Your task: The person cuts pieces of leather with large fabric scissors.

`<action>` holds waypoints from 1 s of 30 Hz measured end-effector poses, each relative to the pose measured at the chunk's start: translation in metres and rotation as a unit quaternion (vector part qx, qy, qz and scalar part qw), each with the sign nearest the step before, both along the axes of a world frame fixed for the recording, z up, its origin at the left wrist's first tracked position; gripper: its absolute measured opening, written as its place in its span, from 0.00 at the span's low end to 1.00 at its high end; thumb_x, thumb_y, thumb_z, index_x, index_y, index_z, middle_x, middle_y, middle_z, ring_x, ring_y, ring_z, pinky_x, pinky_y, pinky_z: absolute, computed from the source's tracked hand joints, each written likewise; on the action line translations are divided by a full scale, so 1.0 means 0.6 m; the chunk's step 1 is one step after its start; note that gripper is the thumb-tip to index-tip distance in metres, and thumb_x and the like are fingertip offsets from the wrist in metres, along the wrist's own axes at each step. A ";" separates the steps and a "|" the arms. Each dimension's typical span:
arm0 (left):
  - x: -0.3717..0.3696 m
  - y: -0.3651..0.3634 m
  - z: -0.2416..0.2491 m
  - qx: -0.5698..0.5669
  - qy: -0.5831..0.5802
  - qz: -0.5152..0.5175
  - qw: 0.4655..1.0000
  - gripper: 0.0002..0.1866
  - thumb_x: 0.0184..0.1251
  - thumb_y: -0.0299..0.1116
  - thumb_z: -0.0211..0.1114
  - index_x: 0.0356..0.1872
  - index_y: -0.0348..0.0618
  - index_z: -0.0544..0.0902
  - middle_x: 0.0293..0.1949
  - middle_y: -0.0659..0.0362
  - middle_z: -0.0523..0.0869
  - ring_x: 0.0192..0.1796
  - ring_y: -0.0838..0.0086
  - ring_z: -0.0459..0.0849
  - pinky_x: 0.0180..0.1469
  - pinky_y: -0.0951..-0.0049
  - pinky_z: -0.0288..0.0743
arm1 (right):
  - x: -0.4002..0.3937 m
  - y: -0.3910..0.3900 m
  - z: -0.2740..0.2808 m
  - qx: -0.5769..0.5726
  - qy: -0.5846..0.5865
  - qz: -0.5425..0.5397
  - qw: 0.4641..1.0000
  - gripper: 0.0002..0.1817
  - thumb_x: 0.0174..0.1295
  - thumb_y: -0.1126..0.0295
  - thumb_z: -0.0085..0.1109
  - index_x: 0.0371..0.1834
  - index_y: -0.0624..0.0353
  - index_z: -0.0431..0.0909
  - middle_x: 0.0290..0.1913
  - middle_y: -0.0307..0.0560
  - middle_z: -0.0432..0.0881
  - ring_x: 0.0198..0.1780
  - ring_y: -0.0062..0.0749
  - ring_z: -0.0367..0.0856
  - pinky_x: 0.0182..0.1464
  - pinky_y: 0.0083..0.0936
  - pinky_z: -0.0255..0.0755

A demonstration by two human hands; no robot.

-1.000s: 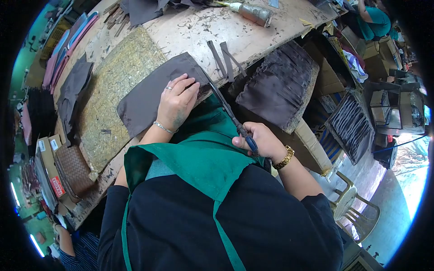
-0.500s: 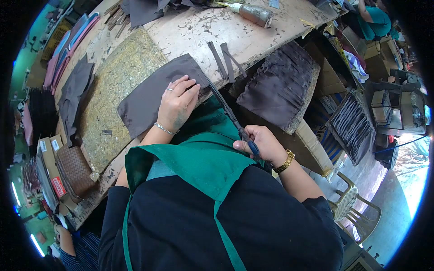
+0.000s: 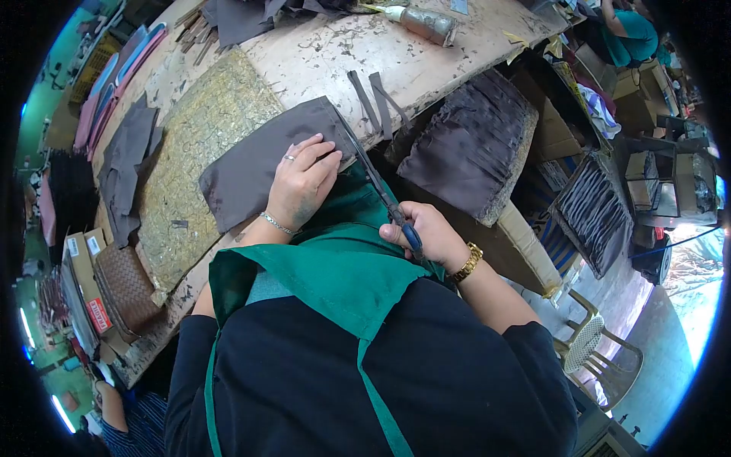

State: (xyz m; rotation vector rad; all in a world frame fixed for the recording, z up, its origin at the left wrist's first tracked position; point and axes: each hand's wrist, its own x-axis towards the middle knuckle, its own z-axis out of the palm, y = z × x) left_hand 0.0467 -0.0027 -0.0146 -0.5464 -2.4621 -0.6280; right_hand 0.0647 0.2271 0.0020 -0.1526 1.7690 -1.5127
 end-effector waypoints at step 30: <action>0.019 0.008 0.007 0.022 -0.020 -0.023 0.999 0.09 0.49 0.28 0.63 0.34 0.45 0.80 0.41 0.61 0.79 0.51 0.67 0.77 0.47 0.57 0.73 | -0.008 -0.033 0.012 0.062 0.029 -0.045 0.997 0.25 0.45 0.46 0.65 0.19 0.57 0.68 0.12 0.30 0.66 0.11 0.12 0.66 0.13 0.11 0.62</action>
